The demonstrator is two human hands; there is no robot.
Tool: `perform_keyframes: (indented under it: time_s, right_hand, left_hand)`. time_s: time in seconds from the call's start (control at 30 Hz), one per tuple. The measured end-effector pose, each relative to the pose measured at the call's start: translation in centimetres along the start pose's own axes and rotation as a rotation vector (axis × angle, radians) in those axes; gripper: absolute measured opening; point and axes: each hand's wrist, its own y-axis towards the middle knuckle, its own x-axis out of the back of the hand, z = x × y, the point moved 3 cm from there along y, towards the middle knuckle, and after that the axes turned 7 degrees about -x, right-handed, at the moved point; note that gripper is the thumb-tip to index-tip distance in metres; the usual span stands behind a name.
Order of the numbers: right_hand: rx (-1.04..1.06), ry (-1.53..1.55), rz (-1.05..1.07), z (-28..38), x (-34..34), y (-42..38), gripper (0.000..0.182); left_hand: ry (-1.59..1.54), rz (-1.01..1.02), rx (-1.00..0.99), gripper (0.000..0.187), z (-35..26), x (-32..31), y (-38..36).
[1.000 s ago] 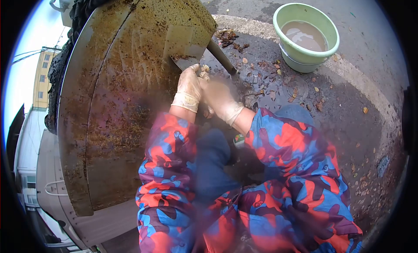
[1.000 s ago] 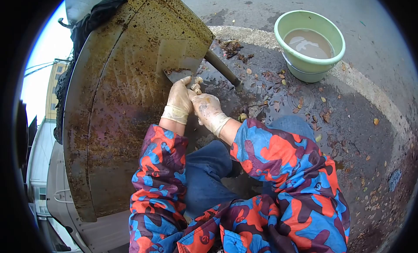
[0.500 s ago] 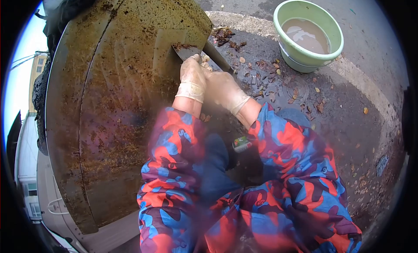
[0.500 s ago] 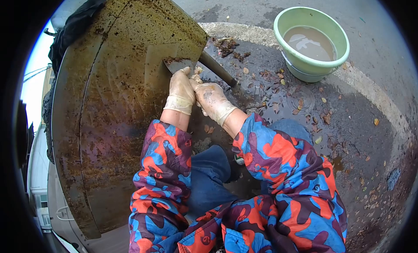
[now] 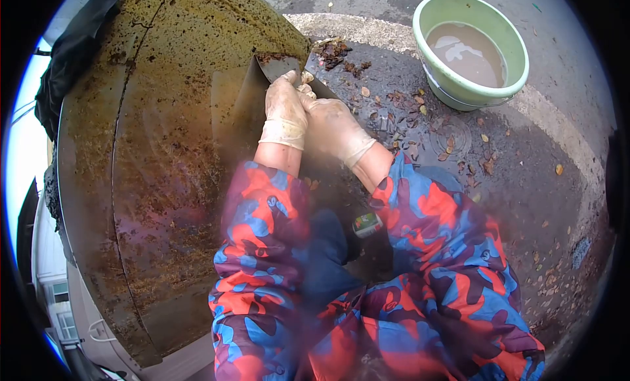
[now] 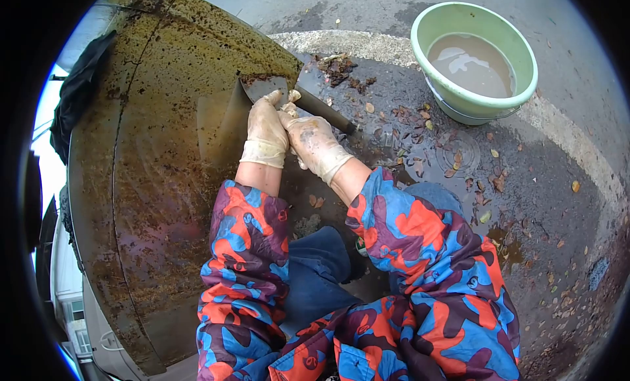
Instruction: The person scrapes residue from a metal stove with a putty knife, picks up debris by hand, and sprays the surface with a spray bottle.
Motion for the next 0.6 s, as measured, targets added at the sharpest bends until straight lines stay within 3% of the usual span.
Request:
perform_keyframes:
  time_s: [0.03, 0.1, 0.13, 0.17, 0.2, 0.23, 0.27, 0.3, 0.33, 0.37, 0.43, 0.5, 0.57, 0.6]
  right_hand:
    - [-0.002, 0.003, -0.003, -0.1, 0.3, 0.2, 0.045]
    - [-0.303, 0.212, 0.074, -0.3, 0.9, 0.7, 0.043]
    - [-0.304, 0.217, 0.071, -0.1, 1.4, 1.1, 0.043]
    - [-0.329, 0.119, 0.124, -0.2, 2.0, 1.5, 0.029]
    - [-0.354, 0.021, 0.175, -0.3, 2.3, 1.8, 0.044]
    - [-0.354, 0.024, 0.17, -0.4, 2.6, 2.2, 0.044]
    - [-0.262, 0.074, 0.113, -0.3, 2.6, 2.6, 0.031]
    - [-0.17, 0.123, 0.059, -0.3, 2.8, 3.0, 0.037]
    - [0.252, -0.216, -0.065, 0.6, 3.2, 2.9, 0.038]
    - [0.257, -0.211, -0.07, 0.5, 3.5, 3.4, 0.038]
    - [-0.294, 0.261, 0.032, 1.5, 4.2, 4.0, 0.042]
    - [-0.334, 0.423, -0.065, 1.9, 4.8, 5.3, 0.047]
    - [-0.354, 0.631, -0.155, 2.0, 5.0, 4.7, 0.05]
    - [-0.379, 0.645, -0.168, 2.1, 4.7, 3.8, 0.05]
  left_hand:
    - [-0.013, -0.027, 0.002, 0.026, 0.0, -0.4, 0.1]
    - [-0.021, -0.05, 0.006, 0.024, 0.0, -1.1, 0.5]
    - [-0.029, -0.044, -0.003, 0.022, -0.1, -1.5, 0.8]
    - [-0.037, -0.038, -0.011, 0.02, -0.2, -1.9, 1.1]
    - [-0.053, 0.013, -0.005, 0.02, -0.2, -2.1, 1.8]
    - [-0.049, 0.016, -0.004, 0.02, -0.2, -2.3, 2.5]
    - [-0.01, 0.03, -0.027, 0.02, -0.2, -2.5, 3.1]
    - [0.027, 0.042, -0.051, 0.022, -0.4, -2.9, 3.5]
    - [0.064, 0.019, -0.068, 0.023, -0.8, -3.3, 3.9]
    - [0.07, 0.021, -0.074, 0.023, -1.1, -4.1, 4.2]
    - [0.14, 0.018, -0.075, 0.021, -2.0, -6.0, 3.8]
    - [0.214, 0.086, -0.147, 0.022, -3.5, -7.8, 5.6]
    - [0.525, 0.158, -0.407, 0.023, -3.1, -7.3, 8.8]
    - [0.58, 0.176, -0.467, 0.023, -3.3, -7.4, 5.2]
